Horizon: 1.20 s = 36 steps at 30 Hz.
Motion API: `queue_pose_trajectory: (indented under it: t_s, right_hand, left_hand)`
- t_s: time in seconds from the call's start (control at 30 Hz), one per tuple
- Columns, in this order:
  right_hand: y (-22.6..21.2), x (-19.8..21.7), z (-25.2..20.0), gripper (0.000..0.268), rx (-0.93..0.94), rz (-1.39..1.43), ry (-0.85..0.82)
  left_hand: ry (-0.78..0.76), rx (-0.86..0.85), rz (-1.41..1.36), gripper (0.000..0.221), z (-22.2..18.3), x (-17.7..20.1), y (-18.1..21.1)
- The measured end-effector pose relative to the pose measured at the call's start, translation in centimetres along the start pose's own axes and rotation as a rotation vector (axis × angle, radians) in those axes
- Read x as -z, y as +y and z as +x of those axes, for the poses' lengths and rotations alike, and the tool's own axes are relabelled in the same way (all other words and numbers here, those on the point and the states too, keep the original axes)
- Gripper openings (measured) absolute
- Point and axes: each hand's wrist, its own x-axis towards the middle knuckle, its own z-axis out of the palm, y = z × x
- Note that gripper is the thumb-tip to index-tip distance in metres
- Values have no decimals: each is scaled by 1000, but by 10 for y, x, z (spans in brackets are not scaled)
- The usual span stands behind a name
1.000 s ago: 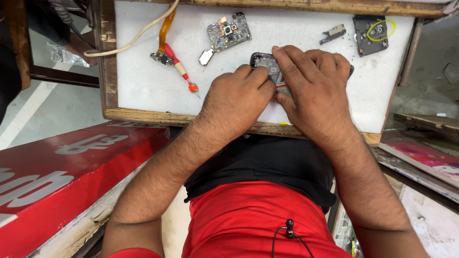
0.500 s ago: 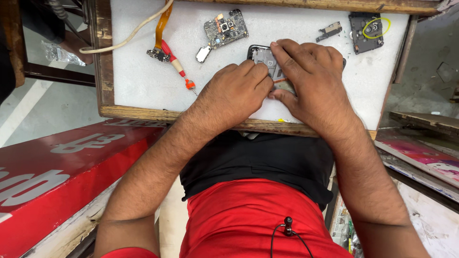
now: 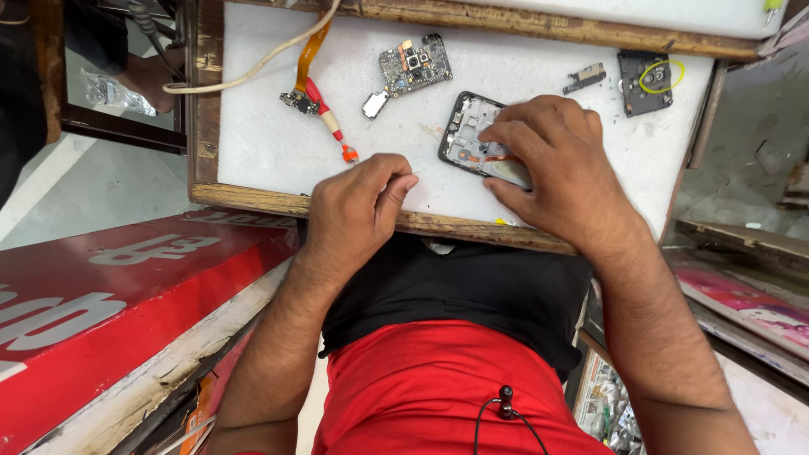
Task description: The person disassembles a smartphone by removing the back cover and internal components. They then reassemble the device by placing the motherboard and other parts back into the frame and securing the back cover.
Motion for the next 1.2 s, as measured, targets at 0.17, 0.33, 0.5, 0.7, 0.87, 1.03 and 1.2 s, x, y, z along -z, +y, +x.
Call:
queue_pose_trajectory:
  t_s: [0.17,0.33,0.5,0.7,0.87,1.03,1.2]
  right_hand:
    - [-12,6,8,80,39,-156,13]
    - [-26,13,16,88,-50,-203,-54]
    - [-10,14,21,95,-174,-6,-123]
    - [35,12,14,41,-423,1021,134]
    - [37,-17,14,31,-358,1916,412]
    - [22,-36,9,36,-459,1942,397]
    - [17,-34,11,37,-471,1965,350]
  left_hand:
    - [33,25,-21,15,-5,-3,5]
    - [66,-17,-77,14,-7,-5,7]
    - [76,-11,-116,12,-6,-12,11]
    - [163,90,-250,13,-2,-6,25]
    - [234,86,-350,12,23,-1,42]
    - [275,48,-234,14,47,-11,47]
    - [249,33,-87,17,60,-26,46]
